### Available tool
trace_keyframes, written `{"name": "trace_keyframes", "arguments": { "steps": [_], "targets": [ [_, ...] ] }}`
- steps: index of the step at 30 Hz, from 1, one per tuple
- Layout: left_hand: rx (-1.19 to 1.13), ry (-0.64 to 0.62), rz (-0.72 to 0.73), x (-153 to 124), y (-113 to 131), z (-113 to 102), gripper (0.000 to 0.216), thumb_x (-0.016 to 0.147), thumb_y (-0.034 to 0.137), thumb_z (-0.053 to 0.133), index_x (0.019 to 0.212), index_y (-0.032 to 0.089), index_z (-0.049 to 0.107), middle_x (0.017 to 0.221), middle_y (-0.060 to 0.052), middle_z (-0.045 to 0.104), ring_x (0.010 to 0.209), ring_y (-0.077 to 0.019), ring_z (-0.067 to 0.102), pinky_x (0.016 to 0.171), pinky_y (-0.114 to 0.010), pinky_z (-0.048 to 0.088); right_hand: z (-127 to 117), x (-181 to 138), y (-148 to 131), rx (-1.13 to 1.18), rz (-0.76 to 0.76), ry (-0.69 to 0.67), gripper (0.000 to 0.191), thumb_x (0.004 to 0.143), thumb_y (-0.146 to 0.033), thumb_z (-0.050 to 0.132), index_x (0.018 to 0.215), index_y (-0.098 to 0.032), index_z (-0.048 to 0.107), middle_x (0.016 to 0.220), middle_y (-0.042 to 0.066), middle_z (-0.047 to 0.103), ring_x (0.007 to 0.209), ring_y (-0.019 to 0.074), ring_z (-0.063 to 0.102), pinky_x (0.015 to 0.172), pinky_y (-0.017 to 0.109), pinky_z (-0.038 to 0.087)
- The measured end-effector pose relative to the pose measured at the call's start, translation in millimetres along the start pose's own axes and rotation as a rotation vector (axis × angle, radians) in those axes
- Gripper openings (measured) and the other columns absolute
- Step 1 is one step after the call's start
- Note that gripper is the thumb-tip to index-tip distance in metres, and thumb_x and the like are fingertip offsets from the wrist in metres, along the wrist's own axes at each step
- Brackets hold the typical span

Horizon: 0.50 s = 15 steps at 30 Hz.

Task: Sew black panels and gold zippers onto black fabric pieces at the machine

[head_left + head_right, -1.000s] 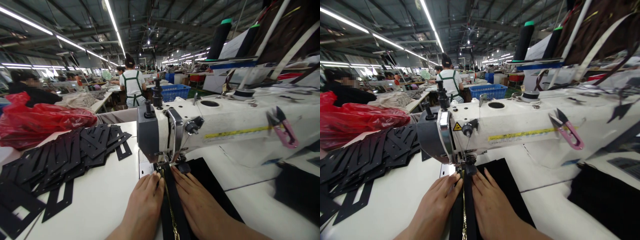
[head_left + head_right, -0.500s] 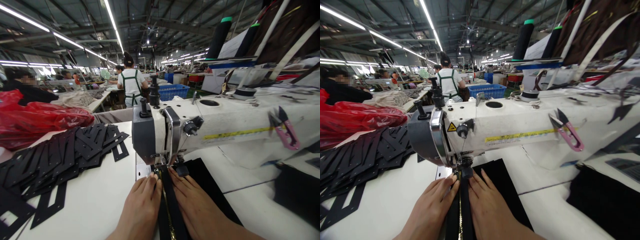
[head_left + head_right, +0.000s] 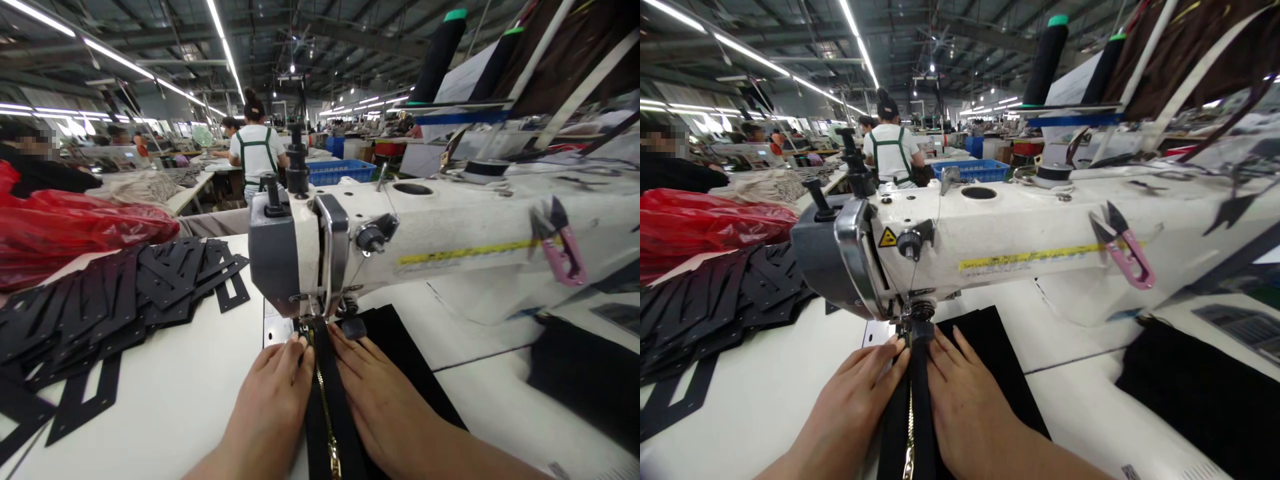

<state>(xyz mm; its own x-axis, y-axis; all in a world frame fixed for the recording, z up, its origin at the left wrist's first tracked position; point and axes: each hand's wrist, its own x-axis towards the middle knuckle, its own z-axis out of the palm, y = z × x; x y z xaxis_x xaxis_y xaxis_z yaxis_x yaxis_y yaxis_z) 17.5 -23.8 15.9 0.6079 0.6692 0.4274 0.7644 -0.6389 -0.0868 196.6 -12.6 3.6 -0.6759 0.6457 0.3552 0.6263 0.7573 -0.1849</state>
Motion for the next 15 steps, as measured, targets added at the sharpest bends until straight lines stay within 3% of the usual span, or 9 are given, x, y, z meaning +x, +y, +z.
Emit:
{"name": "trace_keyframes", "arguments": {
  "steps": [7,15],
  "targets": [
    [-0.047,0.004,-0.026,2.0,-1.3,0.2,0.025,0.084,0.003,0.042,0.106,0.007,0.054,0.099,-0.015,0.06,0.09,-0.0232,0.059,0.078,-0.037,0.053,0.1,2.8,0.8,-0.041,-0.04,0.019,0.051,0.079,-0.004,0.034,0.129,-0.007,0.045,0.133,0.017,0.044,0.127,0.0258,0.035,0.102,0.049,0.032],
    [-0.102,-0.004,-0.053,2.7,-7.2,7.1,0.024,0.082,0.003,0.049,0.104,0.008,0.056,0.098,-0.015,0.059,0.089,-0.025,0.059,0.077,-0.039,0.054,-2.4,9.9,2.5,-0.018,-0.035,-0.068,0.05,0.08,-0.005,0.037,0.13,-0.009,0.044,0.135,0.019,0.041,0.128,0.0265,0.032,0.102,0.052,0.029]
  ]
}}
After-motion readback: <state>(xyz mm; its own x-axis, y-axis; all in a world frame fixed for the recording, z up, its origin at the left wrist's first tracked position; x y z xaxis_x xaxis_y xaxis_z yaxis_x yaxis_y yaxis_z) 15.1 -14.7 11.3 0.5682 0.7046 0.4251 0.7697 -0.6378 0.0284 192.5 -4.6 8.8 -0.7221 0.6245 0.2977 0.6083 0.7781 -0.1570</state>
